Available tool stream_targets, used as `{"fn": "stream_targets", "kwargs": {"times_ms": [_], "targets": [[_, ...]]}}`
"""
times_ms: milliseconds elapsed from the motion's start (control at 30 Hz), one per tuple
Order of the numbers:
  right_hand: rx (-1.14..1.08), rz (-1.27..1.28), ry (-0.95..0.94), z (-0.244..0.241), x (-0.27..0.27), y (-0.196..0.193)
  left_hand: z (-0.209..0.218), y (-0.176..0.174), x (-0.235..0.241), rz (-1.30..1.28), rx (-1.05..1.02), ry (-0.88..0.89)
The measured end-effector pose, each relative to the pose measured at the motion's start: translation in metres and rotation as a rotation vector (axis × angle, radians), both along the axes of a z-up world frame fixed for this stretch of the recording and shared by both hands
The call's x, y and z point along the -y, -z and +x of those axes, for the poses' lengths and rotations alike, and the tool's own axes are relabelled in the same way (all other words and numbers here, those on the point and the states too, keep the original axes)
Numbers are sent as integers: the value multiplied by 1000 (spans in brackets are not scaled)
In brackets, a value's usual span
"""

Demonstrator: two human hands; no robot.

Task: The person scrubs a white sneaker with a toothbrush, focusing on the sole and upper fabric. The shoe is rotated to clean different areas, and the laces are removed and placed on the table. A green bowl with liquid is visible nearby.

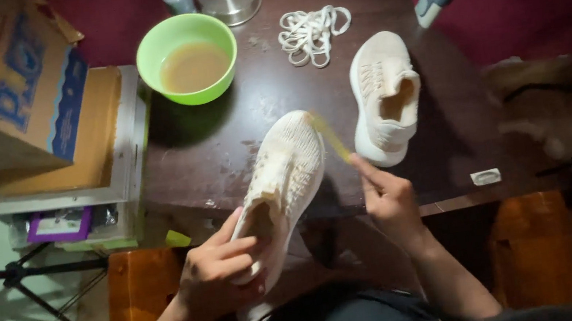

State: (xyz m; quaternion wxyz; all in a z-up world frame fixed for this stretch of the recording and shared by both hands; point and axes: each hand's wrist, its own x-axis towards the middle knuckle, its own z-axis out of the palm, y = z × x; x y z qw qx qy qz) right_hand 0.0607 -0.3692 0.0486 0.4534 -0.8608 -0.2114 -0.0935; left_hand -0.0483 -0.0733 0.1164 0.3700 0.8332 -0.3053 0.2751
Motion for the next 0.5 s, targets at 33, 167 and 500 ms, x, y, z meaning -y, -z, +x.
{"fn": "stream_targets", "kwargs": {"times_ms": [33,167,500], "targets": [[-41,151,48,-5,4,-1,-2,1,1,32,-28,-8],[163,113,-360,-19,8,-10,1,16,12,135,-5,-119],[-193,464,194,3,78,-27,55,-42,123,407,432,-414]]}}
